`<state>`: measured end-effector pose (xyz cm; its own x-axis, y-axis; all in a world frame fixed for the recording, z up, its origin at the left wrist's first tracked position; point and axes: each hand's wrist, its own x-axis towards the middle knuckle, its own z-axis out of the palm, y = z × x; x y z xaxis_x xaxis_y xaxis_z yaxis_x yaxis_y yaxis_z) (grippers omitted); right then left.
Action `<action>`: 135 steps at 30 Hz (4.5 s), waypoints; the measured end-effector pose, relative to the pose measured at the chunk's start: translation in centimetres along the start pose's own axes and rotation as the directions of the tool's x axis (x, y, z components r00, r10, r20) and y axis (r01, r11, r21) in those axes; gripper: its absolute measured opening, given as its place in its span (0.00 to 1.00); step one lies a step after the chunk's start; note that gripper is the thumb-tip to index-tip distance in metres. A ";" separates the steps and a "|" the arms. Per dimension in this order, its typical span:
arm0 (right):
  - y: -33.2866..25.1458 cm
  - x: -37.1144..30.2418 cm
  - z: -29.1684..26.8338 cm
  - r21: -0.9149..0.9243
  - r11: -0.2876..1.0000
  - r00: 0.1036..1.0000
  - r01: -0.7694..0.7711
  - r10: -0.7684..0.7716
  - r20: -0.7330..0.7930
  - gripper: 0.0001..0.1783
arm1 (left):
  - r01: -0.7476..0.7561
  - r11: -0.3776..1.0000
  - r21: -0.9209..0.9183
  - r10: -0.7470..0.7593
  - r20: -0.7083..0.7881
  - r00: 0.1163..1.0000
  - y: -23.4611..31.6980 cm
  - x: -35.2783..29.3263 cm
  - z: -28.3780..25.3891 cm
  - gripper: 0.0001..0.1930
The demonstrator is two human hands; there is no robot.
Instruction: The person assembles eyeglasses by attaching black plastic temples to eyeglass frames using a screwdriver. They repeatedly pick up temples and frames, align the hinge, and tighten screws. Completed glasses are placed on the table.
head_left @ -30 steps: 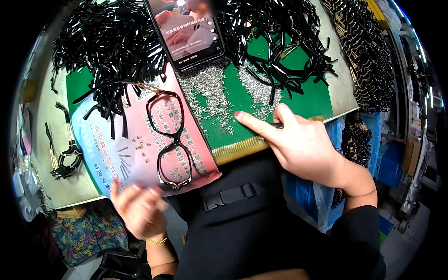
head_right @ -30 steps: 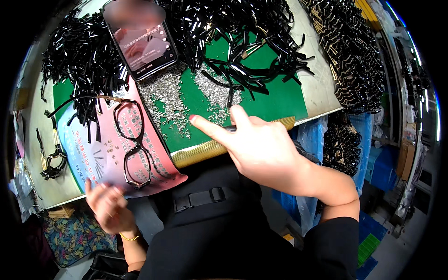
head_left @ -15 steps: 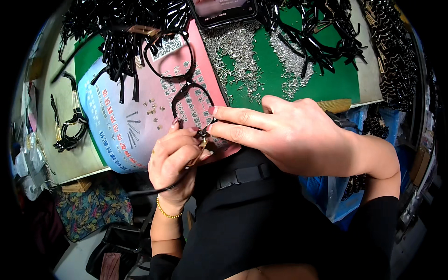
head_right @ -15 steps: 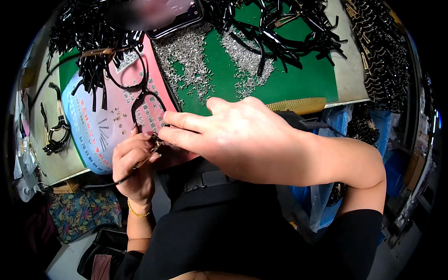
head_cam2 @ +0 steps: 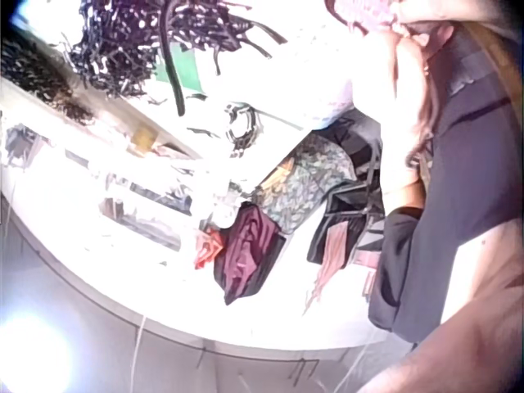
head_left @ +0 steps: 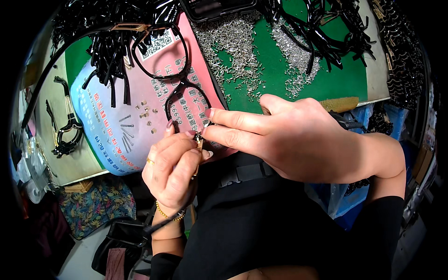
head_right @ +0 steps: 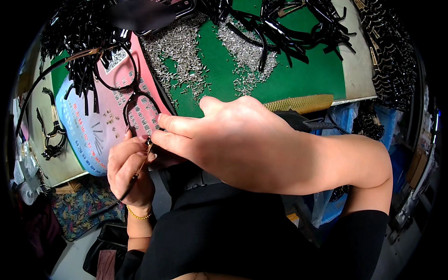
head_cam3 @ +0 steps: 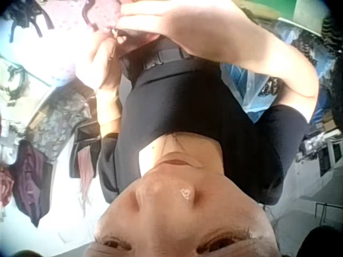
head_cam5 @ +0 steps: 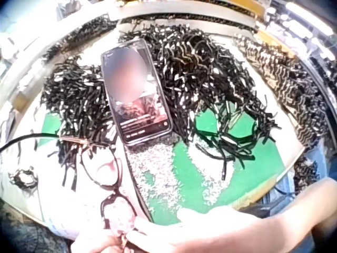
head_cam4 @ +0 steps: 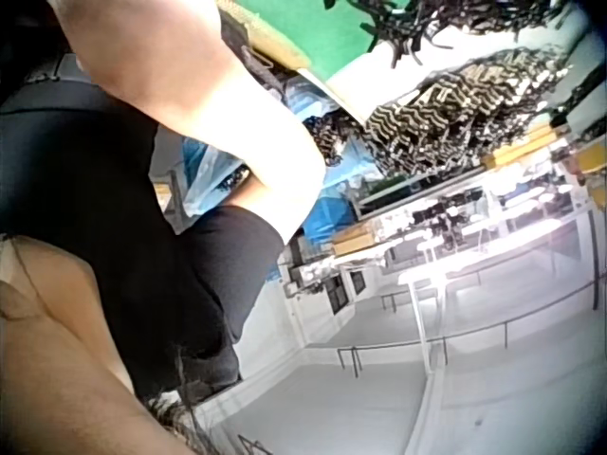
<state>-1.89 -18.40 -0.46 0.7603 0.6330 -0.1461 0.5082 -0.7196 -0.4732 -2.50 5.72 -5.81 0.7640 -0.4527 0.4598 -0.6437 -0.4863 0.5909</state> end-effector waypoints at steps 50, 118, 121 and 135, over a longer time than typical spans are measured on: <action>0.2 -0.3 -1.5 0.064 0.997 0.970 -0.031 0.046 -0.238 0.28 | 0.004 0.992 -0.128 -0.007 -0.022 1.000 -0.9 1.5 -2.3 0.08; 10.1 -10.9 -0.8 0.097 0.808 0.612 -0.582 0.513 -0.602 0.09 | -0.576 0.682 0.451 0.482 0.315 0.818 3.9 29.6 19.0 0.09; 10.2 -10.9 -0.7 0.072 0.828 0.620 -0.556 0.471 -0.628 0.08 | -0.531 0.761 0.374 0.453 0.280 0.846 3.7 31.0 17.6 0.07; 10.2 -10.7 -0.7 0.035 0.837 0.612 -0.547 0.427 -0.665 0.08 | -0.550 0.775 0.313 0.480 0.275 0.833 5.3 29.2 17.2 0.07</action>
<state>-4.58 -32.67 -3.13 0.9518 -0.1101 0.2864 -0.0044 -0.9382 -0.3461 15.60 -22.94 -0.70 0.3154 -0.8159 0.4846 -0.9322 -0.3618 -0.0025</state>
